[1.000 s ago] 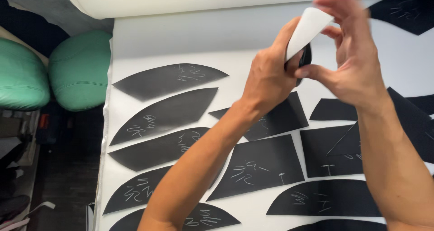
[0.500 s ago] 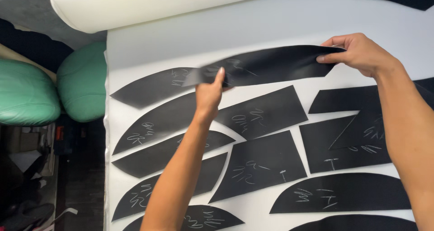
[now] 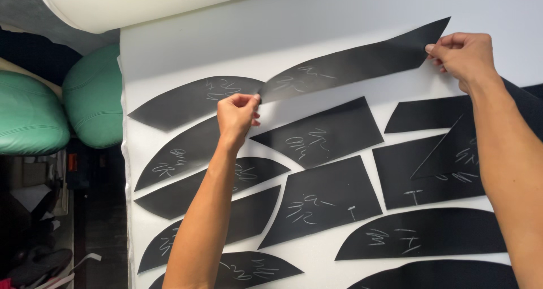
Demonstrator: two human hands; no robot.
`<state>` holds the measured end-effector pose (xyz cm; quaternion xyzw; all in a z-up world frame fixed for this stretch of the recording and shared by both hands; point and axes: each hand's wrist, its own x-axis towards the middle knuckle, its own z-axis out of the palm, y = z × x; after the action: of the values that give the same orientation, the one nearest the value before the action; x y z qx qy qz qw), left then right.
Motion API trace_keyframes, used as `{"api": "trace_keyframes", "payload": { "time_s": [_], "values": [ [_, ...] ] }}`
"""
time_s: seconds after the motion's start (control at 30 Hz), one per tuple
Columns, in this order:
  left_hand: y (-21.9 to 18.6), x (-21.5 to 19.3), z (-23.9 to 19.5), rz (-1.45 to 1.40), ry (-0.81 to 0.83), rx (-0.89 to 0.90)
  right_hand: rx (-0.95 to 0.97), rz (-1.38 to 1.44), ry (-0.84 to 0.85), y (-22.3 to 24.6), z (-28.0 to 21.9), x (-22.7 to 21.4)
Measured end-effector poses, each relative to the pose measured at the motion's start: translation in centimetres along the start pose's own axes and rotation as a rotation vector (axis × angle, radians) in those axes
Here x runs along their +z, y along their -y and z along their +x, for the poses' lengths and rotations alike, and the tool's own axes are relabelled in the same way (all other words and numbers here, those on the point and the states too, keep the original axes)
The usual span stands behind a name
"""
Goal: The person organizes black fabric pieces on a white cutting table by hand, picking them up from a pile and arranging them in neat rows across the surface.
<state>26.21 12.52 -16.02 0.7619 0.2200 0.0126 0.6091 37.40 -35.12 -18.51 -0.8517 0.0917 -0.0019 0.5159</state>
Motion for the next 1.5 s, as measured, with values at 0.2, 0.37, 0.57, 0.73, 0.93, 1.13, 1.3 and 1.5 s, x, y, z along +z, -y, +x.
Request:
{"api": "trace_keyframes", "payload": {
  "time_s": [0.2,0.37,0.57,0.73,0.93,1.13,1.3,1.5],
  "values": [
    [0.5,0.0,-1.0,0.385,0.017,-0.013,0.109,-0.096,-0.033,0.5,-0.4,0.0],
    [0.4,-0.8,-0.8,0.407,0.019,0.033,0.049,-0.081,-0.043,1.0,-1.1,-0.1],
    [0.8,-0.7,-1.2,0.529,-0.008,-0.039,0.096,-0.244,-0.091,1.1,-1.8,0.9],
    [1.0,-1.4,-1.2,0.383,0.016,0.025,0.040,-0.030,-0.106,1.1,-1.6,0.9],
    [1.6,-1.2,-1.8,0.433,-0.036,-0.005,-0.020,-0.212,-0.135,-0.3,-1.6,1.4],
    [0.9,-2.0,-1.4,0.401,0.076,-0.058,0.012,-0.263,-0.129,-0.2,-1.0,1.5],
    [1.1,-2.0,-1.9,0.469,0.065,0.015,0.028,-0.216,-0.142,0.1,-1.0,1.6],
    [2.1,-1.8,-2.2,0.494,0.014,0.068,0.054,-0.224,-0.151,0.3,-1.2,1.7]
  ]
}}
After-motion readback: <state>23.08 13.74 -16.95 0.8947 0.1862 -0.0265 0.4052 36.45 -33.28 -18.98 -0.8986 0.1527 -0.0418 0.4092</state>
